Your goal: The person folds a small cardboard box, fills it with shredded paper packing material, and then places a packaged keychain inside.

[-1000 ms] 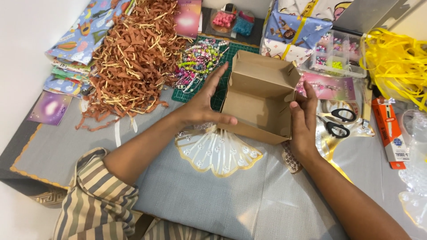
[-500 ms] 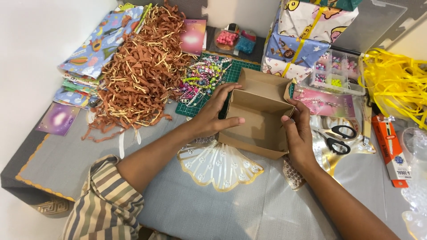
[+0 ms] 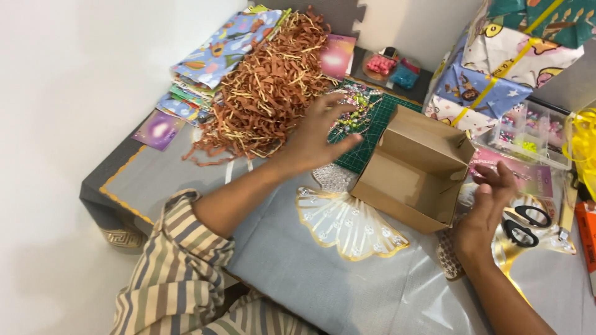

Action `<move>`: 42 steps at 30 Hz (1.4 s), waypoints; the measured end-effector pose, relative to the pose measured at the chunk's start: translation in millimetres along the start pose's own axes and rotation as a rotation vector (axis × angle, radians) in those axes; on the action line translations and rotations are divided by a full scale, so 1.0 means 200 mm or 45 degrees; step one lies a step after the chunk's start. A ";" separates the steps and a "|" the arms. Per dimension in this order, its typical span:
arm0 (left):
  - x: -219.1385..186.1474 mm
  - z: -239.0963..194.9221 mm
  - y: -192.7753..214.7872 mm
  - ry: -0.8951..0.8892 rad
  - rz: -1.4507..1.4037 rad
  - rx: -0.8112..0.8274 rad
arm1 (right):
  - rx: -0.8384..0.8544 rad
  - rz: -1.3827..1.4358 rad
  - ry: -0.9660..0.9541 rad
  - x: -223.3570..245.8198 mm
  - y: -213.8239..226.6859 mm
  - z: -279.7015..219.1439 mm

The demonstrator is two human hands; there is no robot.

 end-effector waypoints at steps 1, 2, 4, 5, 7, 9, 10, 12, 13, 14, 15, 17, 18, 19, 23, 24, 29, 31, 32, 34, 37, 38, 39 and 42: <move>0.08 0.00 0.06 -0.001 0.003 -0.007 | 0.002 0.003 0.007 -0.03 0.00 0.01; 0.14 -0.01 0.14 -0.040 0.164 -0.186 | -0.085 0.072 0.157 -0.03 0.01 0.01; 0.25 -0.05 0.28 -0.083 0.328 -0.370 | -0.172 0.143 0.312 -0.01 0.03 0.00; 0.32 -0.07 0.33 -0.014 0.517 -0.315 | -0.210 0.106 0.363 0.03 0.04 -0.01; 0.42 -0.11 0.42 0.053 0.710 -0.278 | -0.247 0.075 0.433 0.14 0.05 0.00; 0.55 -0.19 0.41 0.255 0.812 -0.004 | -0.174 -0.249 0.507 0.30 0.05 -0.01; 0.58 -0.21 0.41 0.259 0.809 -0.014 | -0.169 -0.250 0.517 0.35 0.03 0.02; 0.63 -0.25 0.42 0.174 0.789 -0.090 | 0.023 -0.338 0.600 0.46 -0.05 0.06; 0.62 -0.26 0.42 0.177 0.789 -0.094 | 0.026 -0.338 0.605 0.53 -0.10 0.10; 0.61 -0.26 0.44 0.142 0.756 -0.150 | 0.181 -0.408 0.576 0.60 -0.18 0.14; 0.59 -0.27 0.46 0.106 0.723 -0.206 | 0.336 -0.477 0.544 0.66 -0.27 0.18; 0.62 -0.27 0.41 0.098 0.720 -0.236 | 0.477 -0.642 0.574 0.73 -0.46 0.30; 0.63 -0.27 0.40 0.090 0.721 -0.260 | 0.615 -0.805 0.596 0.76 -0.58 0.35; 0.64 -0.26 0.37 0.086 0.721 -0.269 | 0.610 -0.808 0.604 0.80 -0.68 0.43; 0.64 -0.30 0.28 0.171 0.802 -0.119 | 0.899 -1.314 0.553 0.70 -1.18 0.77; 0.63 -0.30 0.29 0.145 0.780 -0.146 | 0.964 -1.434 0.560 0.63 -1.30 0.88; 0.68 -0.28 0.32 0.192 0.706 -0.025 | 0.932 -1.502 0.377 0.01 -1.92 1.47; 0.69 -0.29 0.32 0.219 0.674 0.002 | 0.911 -1.471 0.299 -0.18 -2.08 1.60; 0.69 -0.30 0.33 0.201 0.607 -0.030 | 0.907 -1.365 0.244 -0.21 -2.13 1.64; 0.67 -0.30 0.36 0.185 0.542 -0.059 | 0.904 -1.256 0.188 -0.07 -2.18 1.61; 0.64 -0.29 0.41 0.211 0.398 -0.046 | 1.069 -1.096 0.054 0.38 -2.19 1.40; 0.63 -0.29 0.41 0.226 0.380 -0.016 | 1.147 -1.119 -0.014 0.51 -2.19 1.32; 0.62 -0.29 0.41 0.240 0.361 0.013 | 1.224 -1.142 -0.082 0.64 -2.18 1.25; 0.61 -0.29 0.41 0.216 0.350 0.011 | 1.448 -1.059 -0.084 0.68 -2.22 1.22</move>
Point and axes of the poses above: each hand's wrist, its own z-axis towards the middle knuckle, its own y-axis out of the back of the hand, x = y × z, the point moved 5 cm from there along z, towards the middle knuckle, and after that the axes turned 5 degrees about z, right-handed, at the moved point
